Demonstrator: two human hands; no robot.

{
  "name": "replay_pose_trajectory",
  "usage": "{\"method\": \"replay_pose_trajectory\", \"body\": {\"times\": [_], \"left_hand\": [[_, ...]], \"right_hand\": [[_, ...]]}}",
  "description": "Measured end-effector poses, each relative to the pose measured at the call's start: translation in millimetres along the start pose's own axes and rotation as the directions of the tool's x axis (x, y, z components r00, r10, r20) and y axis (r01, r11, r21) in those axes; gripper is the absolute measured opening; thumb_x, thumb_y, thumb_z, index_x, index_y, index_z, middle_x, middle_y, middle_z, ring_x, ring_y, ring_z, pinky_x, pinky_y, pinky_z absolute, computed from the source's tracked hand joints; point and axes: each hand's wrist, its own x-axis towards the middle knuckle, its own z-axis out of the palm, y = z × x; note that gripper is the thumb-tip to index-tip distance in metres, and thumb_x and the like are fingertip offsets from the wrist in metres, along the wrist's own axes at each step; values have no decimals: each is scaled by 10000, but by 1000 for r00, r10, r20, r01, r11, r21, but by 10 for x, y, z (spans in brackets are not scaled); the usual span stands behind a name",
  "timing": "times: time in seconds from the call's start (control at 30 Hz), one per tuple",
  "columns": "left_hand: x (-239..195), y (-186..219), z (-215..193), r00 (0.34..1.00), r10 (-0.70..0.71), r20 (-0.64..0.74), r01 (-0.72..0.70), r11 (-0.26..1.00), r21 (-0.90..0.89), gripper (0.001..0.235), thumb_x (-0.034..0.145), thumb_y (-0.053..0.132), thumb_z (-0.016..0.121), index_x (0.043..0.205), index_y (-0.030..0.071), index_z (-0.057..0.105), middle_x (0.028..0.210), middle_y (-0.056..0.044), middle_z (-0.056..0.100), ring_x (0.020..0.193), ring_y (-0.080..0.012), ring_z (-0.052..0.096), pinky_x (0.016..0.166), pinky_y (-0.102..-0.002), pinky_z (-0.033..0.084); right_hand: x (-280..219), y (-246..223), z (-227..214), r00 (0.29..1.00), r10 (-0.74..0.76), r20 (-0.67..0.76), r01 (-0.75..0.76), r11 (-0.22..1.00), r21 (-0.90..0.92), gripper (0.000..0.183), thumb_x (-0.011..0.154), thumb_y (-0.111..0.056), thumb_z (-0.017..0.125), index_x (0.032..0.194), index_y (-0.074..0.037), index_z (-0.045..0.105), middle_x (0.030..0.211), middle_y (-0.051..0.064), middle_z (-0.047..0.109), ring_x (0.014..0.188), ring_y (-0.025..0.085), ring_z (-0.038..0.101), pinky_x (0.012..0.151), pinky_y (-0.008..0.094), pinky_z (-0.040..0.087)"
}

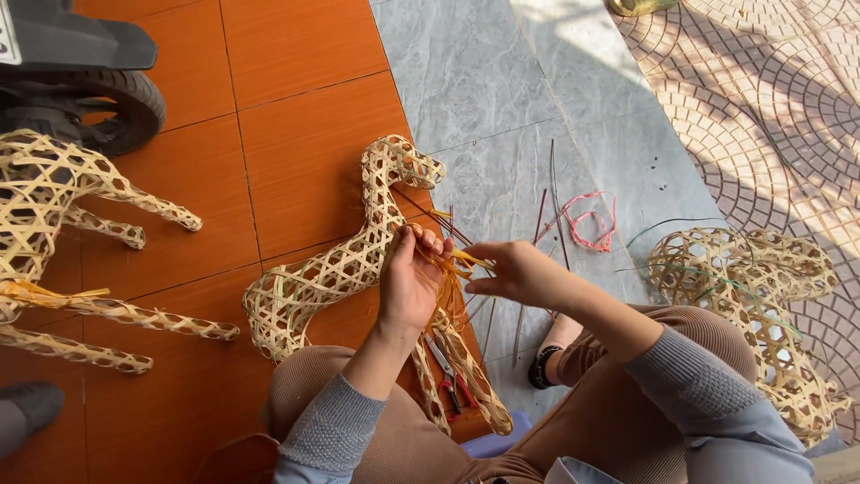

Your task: Assembling and tying woven bamboo animal figures using strips and ties

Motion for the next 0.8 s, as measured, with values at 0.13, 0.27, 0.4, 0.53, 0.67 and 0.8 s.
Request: {"method": "replay_pose_trajectory", "body": {"times": [0.13, 0.27, 0.4, 0.53, 0.67, 0.8], "left_hand": [[29, 34, -34, 1000, 16, 6, -15, 1000, -26, 190, 1079, 240, 350, 970, 176, 492, 804, 19, 480, 753, -109, 522, 882, -328, 517], [43, 258, -134, 996, 90, -28, -89, 996, 31, 195, 1079, 232, 356, 934, 179, 476, 724, 63, 382, 644, -87, 414, 697, -264, 452], [30, 378, -131, 991, 134, -8, -134, 991, 28, 156, 1061, 197, 418, 919, 167, 475, 694, 75, 298, 609, -62, 325, 635, -235, 380], [-25, 385, -31, 987, 161, 26, -162, 985, 50, 157, 1056, 180, 432, 904, 158, 467, 682, 65, 282, 587, -61, 302, 599, -228, 340], [-46, 308, -21, 984, 166, 62, -174, 972, 156, 179, 1068, 210, 419, 894, 181, 449, 689, 76, 308, 584, -49, 309, 584, -210, 341], [-67, 188, -25, 988, 148, 48, -154, 967, 202, 175, 1078, 229, 400, 913, 190, 440, 697, 79, 328, 590, -48, 332, 585, -203, 353]], "right_hand": [[38, 365, 181, 990, 83, 111, -92, 992, 83, 90, 833, -170, 740, 821, -103, 681, 638, -7, 695, 529, 154, 574, 573, 295, 476], [20, 289, -122, 999, 18, 31, -15, 996, -84, 82, 933, -153, 628, 925, -102, 691, 683, 105, 689, 598, 293, 634, 626, 363, 505], [-58, 392, -207, 1000, -13, 19, 14, 999, -37, 112, 936, -211, 629, 971, -210, 735, 716, 22, 717, 644, 139, 673, 680, 307, 524], [-61, 339, -332, 998, -58, -9, 58, 991, 119, 135, 944, -156, 635, 905, -132, 762, 494, -16, 524, 558, 32, 428, 560, 215, 424], [-70, 304, -401, 999, -38, -13, 39, 993, 110, 170, 938, -182, 651, 830, -71, 721, 558, 40, 557, 513, 120, 424, 542, 260, 395], [-29, 385, -368, 972, -86, -219, 38, 976, -216, 212, 864, -203, 753, 1064, -136, 732, 892, 50, 695, 567, 214, 504, 560, 337, 421]]}}
